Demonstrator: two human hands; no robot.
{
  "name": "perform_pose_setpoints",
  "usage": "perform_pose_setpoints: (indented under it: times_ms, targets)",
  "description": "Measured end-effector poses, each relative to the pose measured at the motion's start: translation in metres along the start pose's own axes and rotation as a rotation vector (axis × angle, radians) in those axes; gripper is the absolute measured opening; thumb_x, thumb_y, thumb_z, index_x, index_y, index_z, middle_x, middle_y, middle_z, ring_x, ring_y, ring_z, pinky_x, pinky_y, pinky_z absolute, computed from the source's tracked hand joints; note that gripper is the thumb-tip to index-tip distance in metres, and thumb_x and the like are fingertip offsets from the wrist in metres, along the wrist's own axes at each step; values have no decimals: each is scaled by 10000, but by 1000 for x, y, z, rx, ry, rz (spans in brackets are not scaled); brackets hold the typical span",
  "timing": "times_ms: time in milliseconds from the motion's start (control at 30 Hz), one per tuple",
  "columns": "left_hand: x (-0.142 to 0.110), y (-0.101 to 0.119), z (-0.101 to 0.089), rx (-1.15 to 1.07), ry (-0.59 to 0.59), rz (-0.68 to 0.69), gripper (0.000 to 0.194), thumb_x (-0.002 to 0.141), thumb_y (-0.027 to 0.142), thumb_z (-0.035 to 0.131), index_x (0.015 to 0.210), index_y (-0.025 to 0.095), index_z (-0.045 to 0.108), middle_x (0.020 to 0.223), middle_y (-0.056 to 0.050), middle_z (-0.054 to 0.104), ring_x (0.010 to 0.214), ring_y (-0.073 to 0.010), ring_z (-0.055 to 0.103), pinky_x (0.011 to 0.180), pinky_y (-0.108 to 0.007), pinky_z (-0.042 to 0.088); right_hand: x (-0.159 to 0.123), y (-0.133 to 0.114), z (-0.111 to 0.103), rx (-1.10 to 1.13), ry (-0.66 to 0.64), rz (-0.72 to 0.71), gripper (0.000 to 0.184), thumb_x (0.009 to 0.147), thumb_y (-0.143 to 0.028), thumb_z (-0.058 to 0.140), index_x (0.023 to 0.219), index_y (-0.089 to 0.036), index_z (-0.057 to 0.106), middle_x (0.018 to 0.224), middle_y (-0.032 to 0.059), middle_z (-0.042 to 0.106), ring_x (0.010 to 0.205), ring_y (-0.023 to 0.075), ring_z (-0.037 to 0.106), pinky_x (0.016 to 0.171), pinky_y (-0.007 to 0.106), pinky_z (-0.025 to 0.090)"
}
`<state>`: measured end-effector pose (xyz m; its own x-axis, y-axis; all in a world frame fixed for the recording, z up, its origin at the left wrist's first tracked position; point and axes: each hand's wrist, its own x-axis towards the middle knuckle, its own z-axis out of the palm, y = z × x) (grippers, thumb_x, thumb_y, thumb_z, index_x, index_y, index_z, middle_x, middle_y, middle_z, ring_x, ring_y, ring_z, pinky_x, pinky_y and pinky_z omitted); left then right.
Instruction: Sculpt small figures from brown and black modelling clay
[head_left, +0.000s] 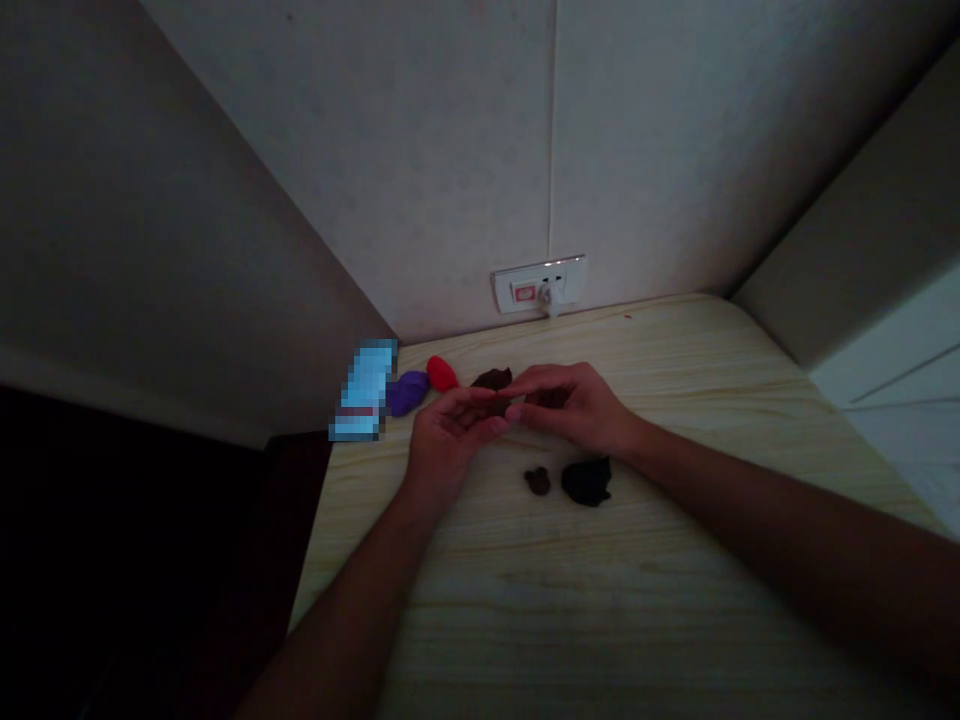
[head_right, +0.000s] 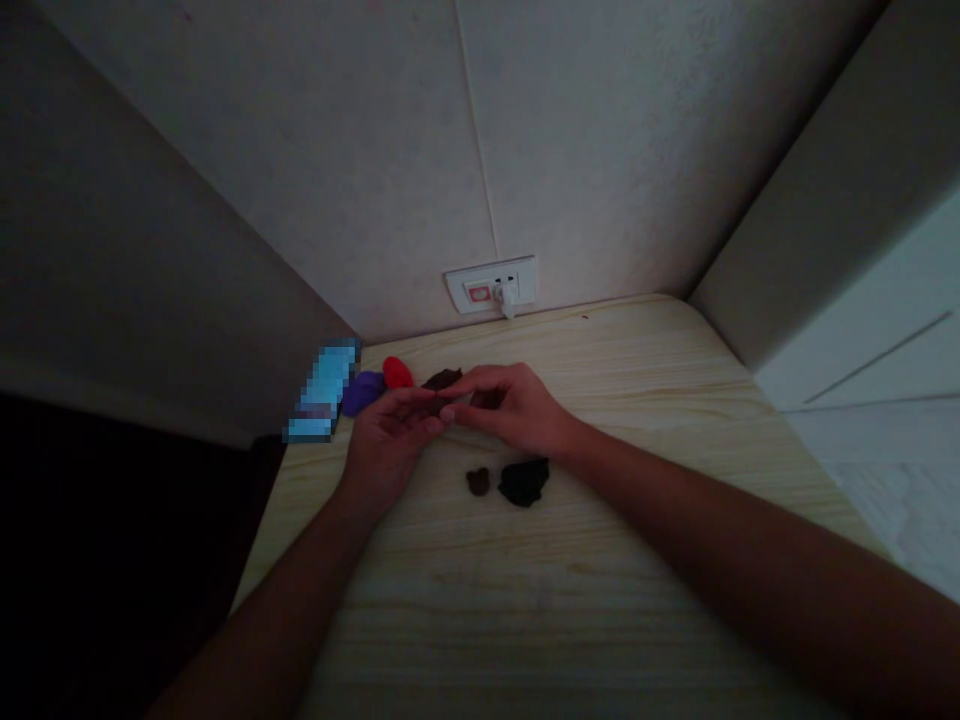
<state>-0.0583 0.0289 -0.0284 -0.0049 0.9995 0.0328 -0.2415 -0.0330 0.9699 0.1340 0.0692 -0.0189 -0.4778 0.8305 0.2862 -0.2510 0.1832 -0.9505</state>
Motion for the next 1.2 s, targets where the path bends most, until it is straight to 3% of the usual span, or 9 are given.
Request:
perform_pose_setpoints:
  times_ms: [67, 267, 433, 533, 667, 867, 1200]
  targets:
    - [0, 0, 0, 9, 5, -2, 352, 613, 204, 940, 926, 212, 778, 959, -44, 815, 902, -185, 765, 826, -294, 603, 0, 0, -1, 11, -6, -2, 212, 787, -301, 845, 981, -217, 823, 938, 45, 769, 804, 146, 691, 702, 271, 549]
    - [-1, 0, -2, 26, 6, -12, 293, 673, 246, 916, 936, 213, 792, 960, -46, 815, 897, -165, 758, 840, -270, 586, -1, 1, -3, -34, 38, 54, 296, 742, -353, 881, 984, -198, 809, 847, 22, 726, 591, 85, 563, 524, 227, 445]
    - [-1, 2, -1, 66, 11, 18, 287, 681, 236, 908, 940, 206, 788, 957, -53, 809, 891, -175, 757, 830, -287, 592, 0, -1, -2, -17, 29, 25, 232, 754, -333, 869, 953, -222, 825, 920, 40, 736, 722, 125, 635, 608, 250, 490]
    - [-3, 6, 3, 136, 39, 73, 270, 665, 215, 910, 905, 197, 789, 923, -52, 808, 875, -187, 761, 824, -306, 604, 0, -2, -2, -18, 22, 23, 224, 760, -342, 857, 943, -217, 826, 926, 52, 742, 778, 153, 654, 646, 271, 510]
    - [-6, 12, 9, 230, 109, 180, 308, 634, 224, 928, 911, 193, 796, 883, -53, 803, 819, -203, 762, 773, -328, 622, -1, -2, -3, -5, 13, 91, 245, 777, -338, 839, 971, -190, 813, 823, 29, 736, 634, 106, 585, 563, 236, 452]
    - [-12, 10, 7, 439, 91, 378, 240, 731, 243, 881, 962, 248, 816, 949, -36, 795, 865, -194, 739, 822, -328, 614, -1, -2, -4, 11, 0, 179, 314, 743, -354, 868, 991, -170, 810, 689, -1, 703, 568, 97, 563, 533, 227, 434]
    - [-14, 8, 1, 578, 72, 425, 212, 775, 237, 844, 982, 274, 816, 1006, -44, 800, 946, -230, 730, 902, -383, 593, -1, 0, -5, -5, -1, 155, 306, 736, -359, 877, 976, -181, 811, 814, 28, 741, 604, 100, 578, 537, 234, 457]
